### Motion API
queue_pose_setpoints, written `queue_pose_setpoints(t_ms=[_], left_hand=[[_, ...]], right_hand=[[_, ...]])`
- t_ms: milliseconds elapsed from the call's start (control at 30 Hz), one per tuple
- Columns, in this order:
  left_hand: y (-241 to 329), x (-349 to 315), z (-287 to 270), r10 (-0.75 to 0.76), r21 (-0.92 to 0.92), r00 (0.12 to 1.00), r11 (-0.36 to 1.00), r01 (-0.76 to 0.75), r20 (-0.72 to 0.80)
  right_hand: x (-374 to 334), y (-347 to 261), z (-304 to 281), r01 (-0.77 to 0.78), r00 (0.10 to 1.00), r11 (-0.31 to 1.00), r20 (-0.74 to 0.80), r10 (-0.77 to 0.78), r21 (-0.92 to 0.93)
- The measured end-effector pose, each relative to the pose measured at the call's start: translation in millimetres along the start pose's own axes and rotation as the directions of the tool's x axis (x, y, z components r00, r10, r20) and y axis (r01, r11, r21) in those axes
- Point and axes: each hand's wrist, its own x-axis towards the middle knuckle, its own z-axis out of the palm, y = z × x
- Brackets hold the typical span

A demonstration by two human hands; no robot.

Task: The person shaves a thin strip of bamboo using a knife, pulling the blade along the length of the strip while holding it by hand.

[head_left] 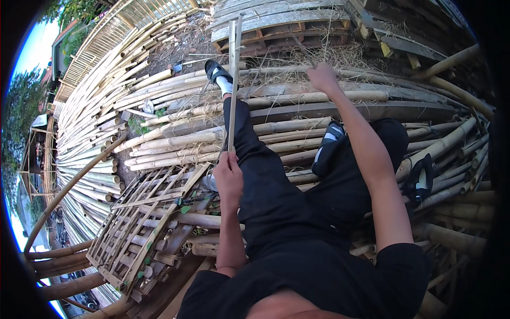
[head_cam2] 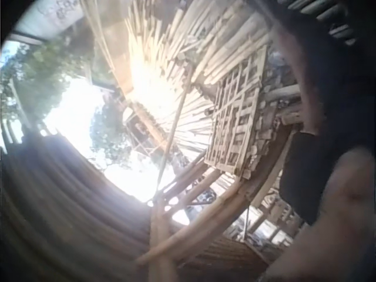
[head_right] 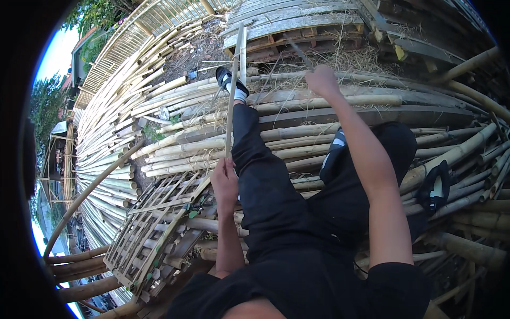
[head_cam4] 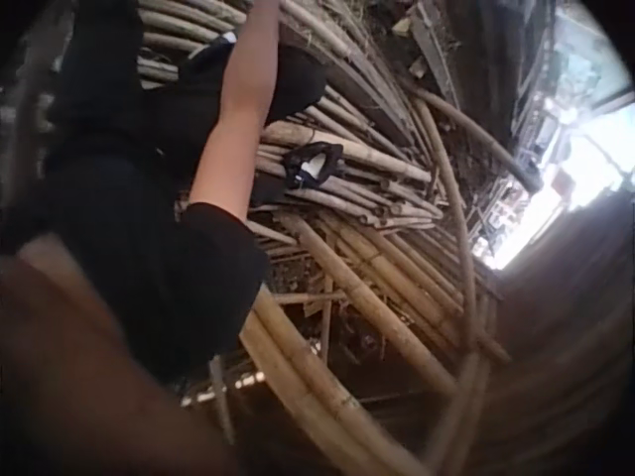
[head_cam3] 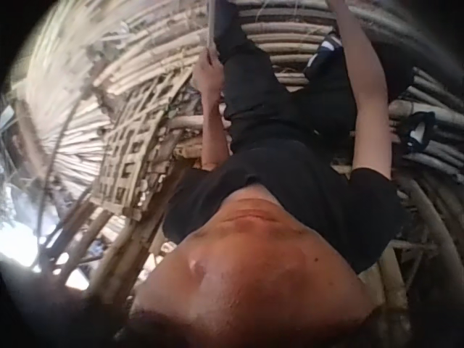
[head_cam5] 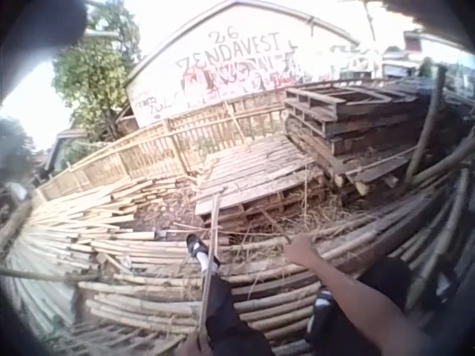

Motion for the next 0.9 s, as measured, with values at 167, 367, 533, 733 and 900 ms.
queue_pose_setpoints(t_ms=[167, 367, 533, 733, 900], left_hand=[[11, 10, 13, 0.047, -0.12, 0.992, 0.992, -0.032, 0.12], [21, -6, 4, 0.095, -0.094, 0.989, 0.992, -0.084, 0.116], [1, -14, 0, 0.103, -0.136, 0.988, 0.987, -0.088, 0.113], [-6, -13, -1, -0.039, -0.148, 0.975, 0.986, 0.073, 0.219], [9, -14, -7, 0.032, -0.118, 0.971, 0.993, -0.004, 0.236]], right_hand=[[-57, -37, 45, 0.292, 0.939, 0.947, 0.228, -0.258, -0.131], [-47, -40, 35, 0.231, 0.967, 0.956, 0.156, -0.203, -0.184], [10, 15, -12, -0.074, 0.986, 0.996, -0.153, 0.066, -0.046], [-45, -34, 10, 0.228, 0.97, 0.971, 0.1, -0.22, -0.076], [-16, -14, 0, 0.085, 0.996, 0.985, 0.007, -0.085, -0.149]])
